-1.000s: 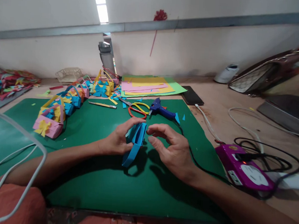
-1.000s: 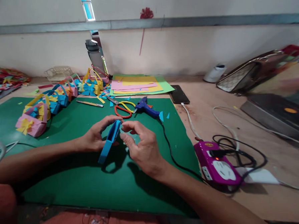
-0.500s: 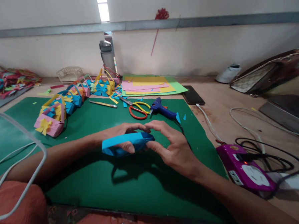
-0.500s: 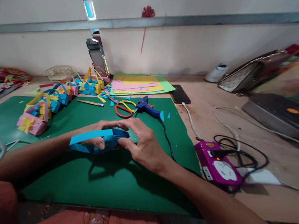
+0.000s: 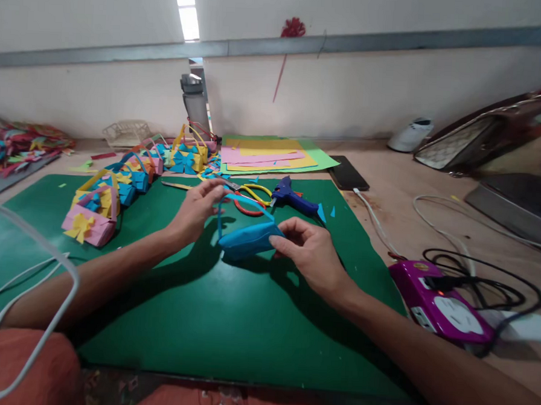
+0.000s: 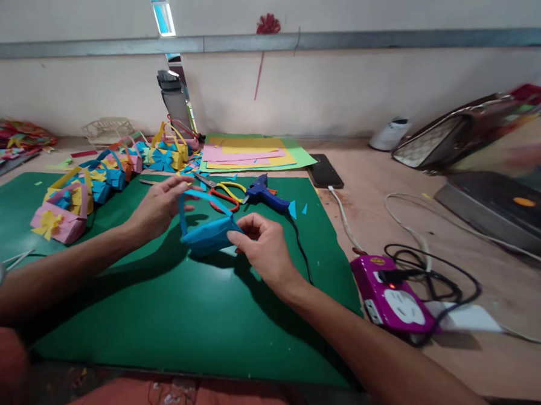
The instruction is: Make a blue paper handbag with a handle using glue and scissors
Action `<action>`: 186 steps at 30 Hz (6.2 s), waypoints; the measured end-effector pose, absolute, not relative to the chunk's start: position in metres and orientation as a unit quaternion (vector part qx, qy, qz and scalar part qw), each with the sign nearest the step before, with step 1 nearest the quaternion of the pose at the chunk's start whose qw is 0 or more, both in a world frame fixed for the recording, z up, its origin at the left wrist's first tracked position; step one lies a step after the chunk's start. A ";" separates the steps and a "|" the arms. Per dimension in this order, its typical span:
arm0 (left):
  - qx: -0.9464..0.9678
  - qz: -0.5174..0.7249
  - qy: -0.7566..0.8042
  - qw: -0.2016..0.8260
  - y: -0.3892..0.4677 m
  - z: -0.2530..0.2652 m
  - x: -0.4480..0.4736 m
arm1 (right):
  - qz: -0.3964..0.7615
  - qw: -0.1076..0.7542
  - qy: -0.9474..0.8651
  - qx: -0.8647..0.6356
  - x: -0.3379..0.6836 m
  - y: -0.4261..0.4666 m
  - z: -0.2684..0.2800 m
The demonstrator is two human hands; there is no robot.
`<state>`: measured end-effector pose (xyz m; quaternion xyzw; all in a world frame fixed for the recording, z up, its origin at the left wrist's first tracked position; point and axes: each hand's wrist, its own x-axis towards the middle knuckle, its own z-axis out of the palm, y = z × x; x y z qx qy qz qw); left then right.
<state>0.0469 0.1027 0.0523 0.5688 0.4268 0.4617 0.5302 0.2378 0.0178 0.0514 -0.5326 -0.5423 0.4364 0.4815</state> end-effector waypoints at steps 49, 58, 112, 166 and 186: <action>0.887 0.366 0.178 0.219 0.066 0.023 0.061 | 0.382 0.537 -0.589 -0.468 0.228 -0.005 0.048; 0.897 0.344 0.128 0.247 0.067 0.031 0.057 | 0.279 0.524 -0.653 -0.470 0.231 -0.010 0.053; 0.932 0.241 0.230 0.146 0.068 0.045 0.054 | 0.022 0.486 -0.738 -0.467 0.245 0.006 0.050; 0.977 0.048 0.147 0.145 0.079 0.044 0.048 | -0.319 0.033 -0.900 -0.294 0.243 0.014 0.037; 0.966 0.062 0.141 0.208 0.084 0.047 0.045 | -0.315 0.035 -0.885 -0.341 0.250 0.024 0.029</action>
